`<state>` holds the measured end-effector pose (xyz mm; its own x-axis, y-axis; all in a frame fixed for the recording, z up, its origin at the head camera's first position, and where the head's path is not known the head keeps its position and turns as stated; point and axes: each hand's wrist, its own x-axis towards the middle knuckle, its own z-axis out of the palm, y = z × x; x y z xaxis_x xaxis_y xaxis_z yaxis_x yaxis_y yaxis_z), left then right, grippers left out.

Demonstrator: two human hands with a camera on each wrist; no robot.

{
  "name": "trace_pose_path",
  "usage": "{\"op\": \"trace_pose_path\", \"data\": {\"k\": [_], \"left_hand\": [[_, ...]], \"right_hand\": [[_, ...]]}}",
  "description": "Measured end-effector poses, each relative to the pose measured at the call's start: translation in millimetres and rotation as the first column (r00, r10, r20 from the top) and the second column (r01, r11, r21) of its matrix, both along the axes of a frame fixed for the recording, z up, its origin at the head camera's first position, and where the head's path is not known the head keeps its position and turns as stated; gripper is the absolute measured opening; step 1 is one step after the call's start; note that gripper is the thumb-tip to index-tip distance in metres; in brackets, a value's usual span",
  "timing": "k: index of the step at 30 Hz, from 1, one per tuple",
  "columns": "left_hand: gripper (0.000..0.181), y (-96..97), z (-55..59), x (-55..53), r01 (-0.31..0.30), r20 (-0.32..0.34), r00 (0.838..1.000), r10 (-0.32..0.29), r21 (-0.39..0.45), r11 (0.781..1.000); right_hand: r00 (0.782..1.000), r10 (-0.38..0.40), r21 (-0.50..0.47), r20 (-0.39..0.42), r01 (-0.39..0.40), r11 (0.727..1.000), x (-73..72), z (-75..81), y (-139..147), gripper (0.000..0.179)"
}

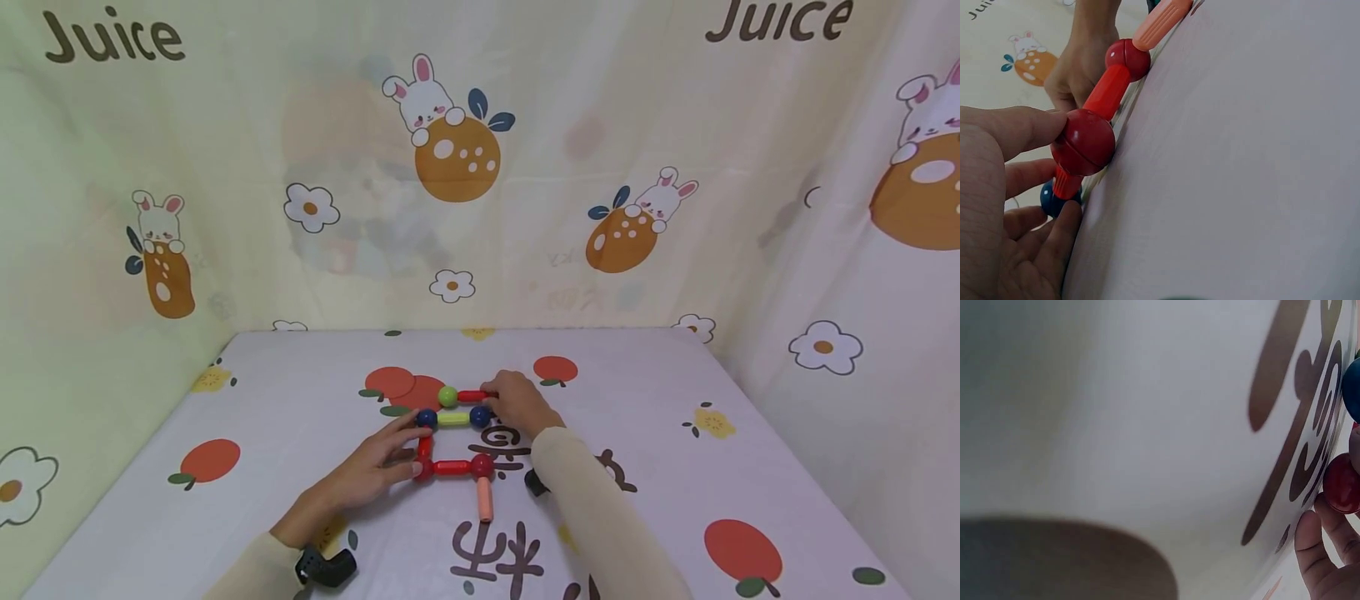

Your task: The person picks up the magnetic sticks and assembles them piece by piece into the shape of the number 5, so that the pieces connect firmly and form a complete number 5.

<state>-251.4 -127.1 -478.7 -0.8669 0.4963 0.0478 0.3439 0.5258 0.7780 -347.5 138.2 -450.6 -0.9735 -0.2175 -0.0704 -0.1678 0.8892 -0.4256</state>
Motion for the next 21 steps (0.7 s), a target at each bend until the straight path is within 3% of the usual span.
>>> {"op": "trace_pose_path", "data": {"k": [14, 21], "left_hand": [[0.056, 1.4, 0.4, 0.1, -0.017, 0.02, 1.0, 0.017, -0.004, 1.0], [0.056, 1.3, 0.7, 0.4, -0.01, 0.007, 1.0, 0.01, 0.0, 1.0]], "right_hand": [[0.999, -0.037, -0.006, 0.036, 0.037, 0.999, -3.1, -2.4, 1.6, 0.028], [1.0, -0.007, -0.02, 0.02, 0.008, 1.0, -1.7, -3.2, 6.4, 0.031]]}}
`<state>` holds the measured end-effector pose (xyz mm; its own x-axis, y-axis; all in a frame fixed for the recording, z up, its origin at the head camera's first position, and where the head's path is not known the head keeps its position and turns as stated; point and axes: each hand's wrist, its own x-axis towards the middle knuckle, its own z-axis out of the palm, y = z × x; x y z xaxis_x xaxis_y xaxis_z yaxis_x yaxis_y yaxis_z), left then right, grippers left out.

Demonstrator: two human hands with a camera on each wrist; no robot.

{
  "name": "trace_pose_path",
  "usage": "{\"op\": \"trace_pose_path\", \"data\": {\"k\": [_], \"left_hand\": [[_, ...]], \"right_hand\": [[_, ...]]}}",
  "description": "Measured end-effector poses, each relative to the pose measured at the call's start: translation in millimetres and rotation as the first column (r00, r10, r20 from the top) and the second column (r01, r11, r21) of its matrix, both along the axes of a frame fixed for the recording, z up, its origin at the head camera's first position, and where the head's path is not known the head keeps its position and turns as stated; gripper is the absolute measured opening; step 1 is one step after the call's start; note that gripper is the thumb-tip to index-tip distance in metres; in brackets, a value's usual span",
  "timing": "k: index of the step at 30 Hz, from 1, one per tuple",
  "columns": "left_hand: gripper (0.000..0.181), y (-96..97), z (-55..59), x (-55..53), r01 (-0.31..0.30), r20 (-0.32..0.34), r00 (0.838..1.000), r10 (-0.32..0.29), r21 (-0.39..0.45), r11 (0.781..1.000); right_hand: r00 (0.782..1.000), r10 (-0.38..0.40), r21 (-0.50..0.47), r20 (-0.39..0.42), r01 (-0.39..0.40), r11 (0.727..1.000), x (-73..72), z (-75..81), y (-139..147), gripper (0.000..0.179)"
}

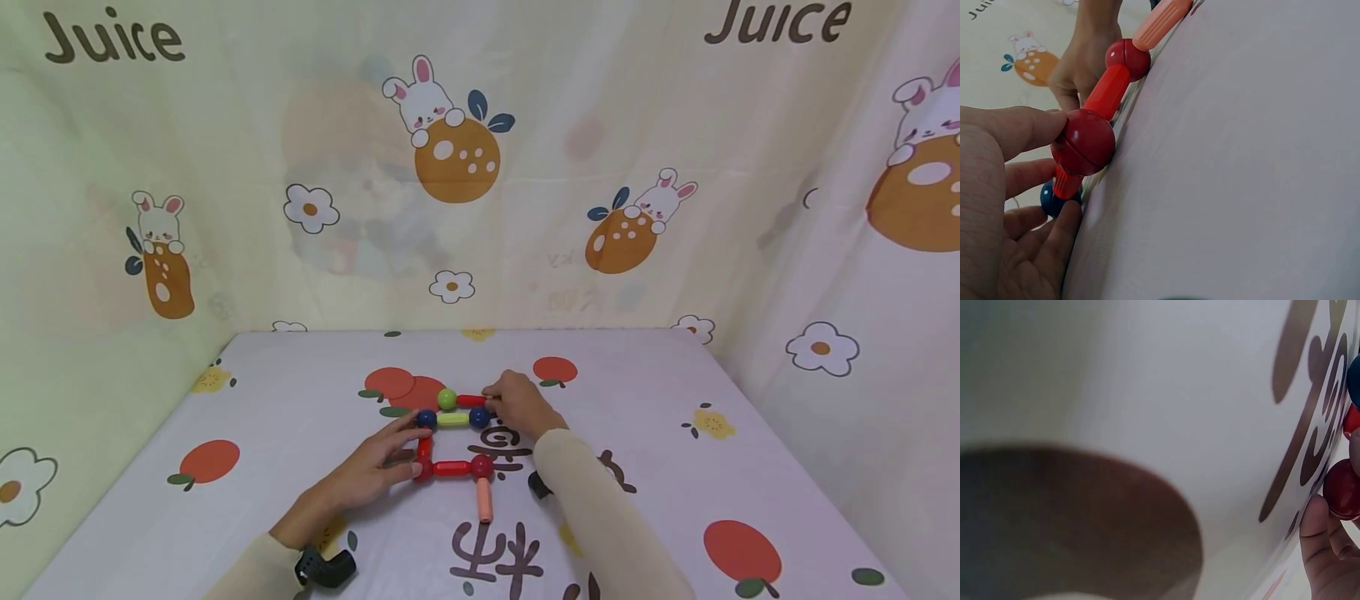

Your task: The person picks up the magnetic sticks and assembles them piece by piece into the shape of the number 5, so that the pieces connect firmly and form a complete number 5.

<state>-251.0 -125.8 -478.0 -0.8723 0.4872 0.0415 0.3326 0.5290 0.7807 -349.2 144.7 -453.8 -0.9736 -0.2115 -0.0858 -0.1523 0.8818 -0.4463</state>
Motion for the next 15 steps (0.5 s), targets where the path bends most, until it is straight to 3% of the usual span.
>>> {"op": "trace_pose_path", "data": {"k": [8, 15], "left_hand": [[0.055, -0.2, 0.3, 0.1, 0.003, -0.012, 1.0, -0.003, -0.003, 1.0], [0.055, -0.8, -0.2, -0.1, 0.001, -0.011, 1.0, -0.001, -0.009, 1.0]], "right_hand": [[0.999, 0.021, 0.016, -0.046, -0.02, 1.0, 5.3, 4.0, 5.5, 0.046], [1.0, 0.002, -0.026, -0.026, -0.003, 1.0, 7.5, 5.1, 9.0, 0.048]]}}
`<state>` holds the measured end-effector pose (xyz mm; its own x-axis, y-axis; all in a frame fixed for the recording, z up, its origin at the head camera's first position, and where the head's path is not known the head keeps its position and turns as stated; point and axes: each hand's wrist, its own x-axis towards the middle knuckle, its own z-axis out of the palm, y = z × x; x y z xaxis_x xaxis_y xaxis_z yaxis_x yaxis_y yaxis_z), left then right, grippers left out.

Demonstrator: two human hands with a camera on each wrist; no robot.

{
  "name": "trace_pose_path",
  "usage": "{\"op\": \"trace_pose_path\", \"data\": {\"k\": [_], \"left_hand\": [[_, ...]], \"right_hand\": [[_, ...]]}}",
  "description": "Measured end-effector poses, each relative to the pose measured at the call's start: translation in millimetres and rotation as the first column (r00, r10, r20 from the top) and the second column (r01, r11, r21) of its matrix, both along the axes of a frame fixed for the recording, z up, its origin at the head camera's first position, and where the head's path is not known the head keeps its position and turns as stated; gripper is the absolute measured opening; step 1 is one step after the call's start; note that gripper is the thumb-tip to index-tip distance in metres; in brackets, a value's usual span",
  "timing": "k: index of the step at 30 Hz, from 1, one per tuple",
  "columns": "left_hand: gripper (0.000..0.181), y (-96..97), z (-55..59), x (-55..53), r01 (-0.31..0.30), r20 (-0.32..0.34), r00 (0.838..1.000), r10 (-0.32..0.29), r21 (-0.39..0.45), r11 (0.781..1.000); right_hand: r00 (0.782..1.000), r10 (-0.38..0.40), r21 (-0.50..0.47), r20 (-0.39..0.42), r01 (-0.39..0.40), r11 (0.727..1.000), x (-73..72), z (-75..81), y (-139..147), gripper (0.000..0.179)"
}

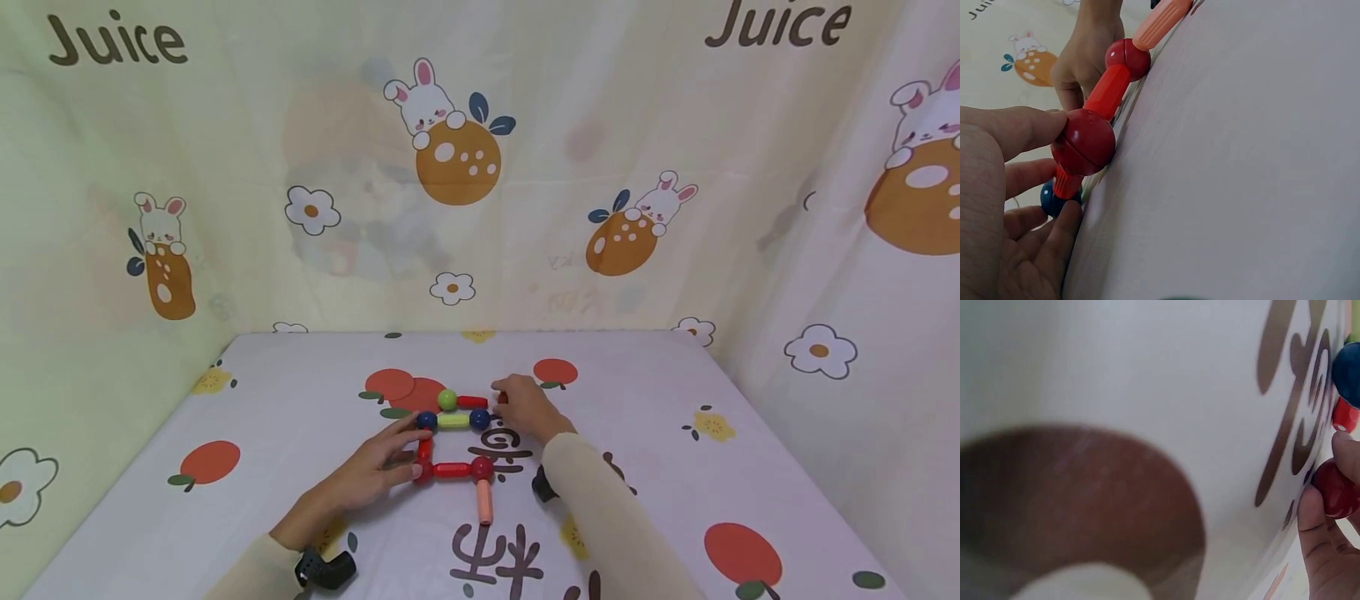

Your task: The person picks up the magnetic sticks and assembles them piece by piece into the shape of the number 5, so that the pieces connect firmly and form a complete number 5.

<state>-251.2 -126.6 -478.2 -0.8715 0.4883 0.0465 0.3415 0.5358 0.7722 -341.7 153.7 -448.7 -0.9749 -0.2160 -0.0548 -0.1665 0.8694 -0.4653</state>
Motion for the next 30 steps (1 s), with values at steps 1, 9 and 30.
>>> {"op": "trace_pose_path", "data": {"k": [1, 9, 30], "left_hand": [[0.055, 0.0, 0.2, 0.1, 0.0, 0.0, 1.0, 0.0, 0.002, 1.0], [0.055, 0.2, -0.3, -0.1, 0.008, -0.001, 1.0, -0.008, 0.013, 1.0], [0.055, 0.7, 0.1, 1.2, -0.003, 0.017, 1.0, 0.003, 0.01, 1.0]], "right_hand": [[1.0, -0.005, -0.014, 0.005, 0.005, 1.0, 0.2, 0.1, 1, 0.048], [0.998, -0.058, -0.113, 0.016, 0.059, 0.992, 2.1, 0.5, 5, 0.032], [0.996, -0.088, -0.282, -0.004, 0.083, 0.956, 26.6, 5.6, 10, 0.035]]}}
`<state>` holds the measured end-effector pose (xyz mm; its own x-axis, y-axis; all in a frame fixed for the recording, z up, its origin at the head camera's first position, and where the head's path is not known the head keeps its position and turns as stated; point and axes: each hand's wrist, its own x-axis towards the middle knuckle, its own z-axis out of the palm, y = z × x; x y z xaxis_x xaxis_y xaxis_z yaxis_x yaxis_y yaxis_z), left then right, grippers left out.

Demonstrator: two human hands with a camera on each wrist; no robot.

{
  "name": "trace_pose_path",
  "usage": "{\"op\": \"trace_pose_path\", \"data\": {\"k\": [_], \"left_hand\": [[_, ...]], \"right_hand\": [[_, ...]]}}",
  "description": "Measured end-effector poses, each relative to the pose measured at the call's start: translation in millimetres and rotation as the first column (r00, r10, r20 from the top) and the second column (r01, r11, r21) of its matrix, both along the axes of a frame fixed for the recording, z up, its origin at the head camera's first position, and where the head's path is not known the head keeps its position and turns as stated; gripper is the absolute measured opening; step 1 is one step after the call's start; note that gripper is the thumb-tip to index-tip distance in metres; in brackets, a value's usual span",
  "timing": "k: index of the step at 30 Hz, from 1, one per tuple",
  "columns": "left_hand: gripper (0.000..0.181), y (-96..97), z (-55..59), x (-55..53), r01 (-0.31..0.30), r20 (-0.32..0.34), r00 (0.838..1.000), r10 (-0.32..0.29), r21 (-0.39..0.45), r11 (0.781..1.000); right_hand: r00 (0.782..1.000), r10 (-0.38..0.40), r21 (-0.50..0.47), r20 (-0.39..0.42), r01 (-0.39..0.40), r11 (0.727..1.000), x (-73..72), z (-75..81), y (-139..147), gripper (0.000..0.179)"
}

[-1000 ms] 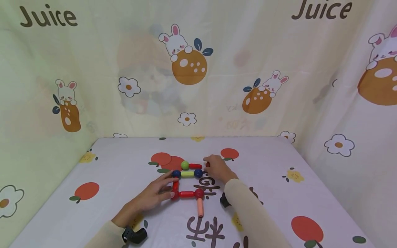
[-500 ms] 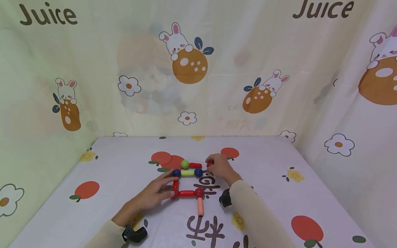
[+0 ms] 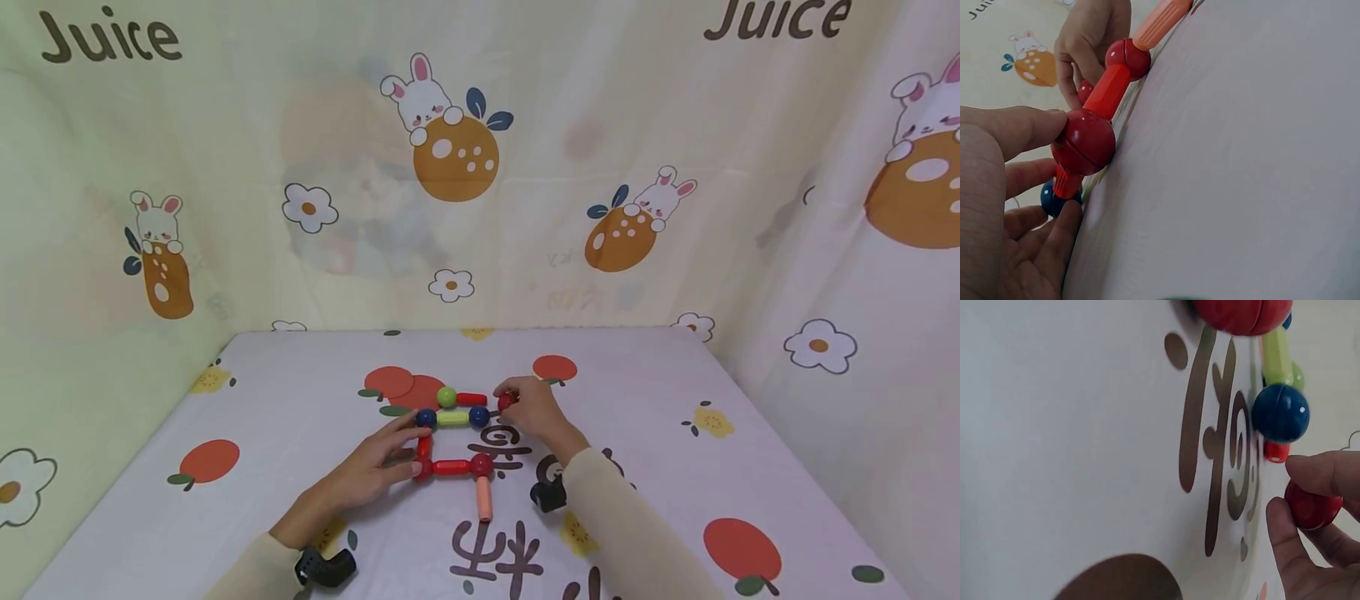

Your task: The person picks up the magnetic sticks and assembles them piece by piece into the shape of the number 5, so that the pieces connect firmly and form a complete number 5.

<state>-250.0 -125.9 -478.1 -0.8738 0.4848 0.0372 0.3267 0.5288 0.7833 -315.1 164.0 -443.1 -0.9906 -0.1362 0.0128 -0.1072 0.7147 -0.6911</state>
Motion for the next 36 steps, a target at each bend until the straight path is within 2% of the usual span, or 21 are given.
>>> {"op": "trace_pose_path", "data": {"k": [11, 22, 31, 36], "left_hand": [[0.056, 1.0, 1.5, -0.8, 0.002, -0.013, 1.0, -0.002, -0.007, 1.0], [0.056, 0.4, 2.0, 0.5, 0.006, -0.017, 1.0, -0.006, -0.007, 1.0], [0.056, 0.6, 1.3, 0.0, 0.002, -0.019, 1.0, -0.002, -0.008, 1.0], [0.056, 0.8, 0.2, 0.1, 0.005, -0.022, 1.0, -0.005, -0.002, 1.0]], "right_hand": [[0.998, 0.047, 0.001, -0.03, -0.047, 0.999, 20.2, 11.2, 8, 0.037], [0.995, 0.089, -0.032, 0.033, -0.088, 0.996, 42.5, 23.6, 5, 0.035], [0.993, 0.089, -0.13, 0.076, -0.078, 0.988, 65.0, 21.3, 2, 0.039], [0.992, 0.099, -0.138, 0.074, -0.088, 0.986, 75.1, 20.1, 3, 0.038]]}}
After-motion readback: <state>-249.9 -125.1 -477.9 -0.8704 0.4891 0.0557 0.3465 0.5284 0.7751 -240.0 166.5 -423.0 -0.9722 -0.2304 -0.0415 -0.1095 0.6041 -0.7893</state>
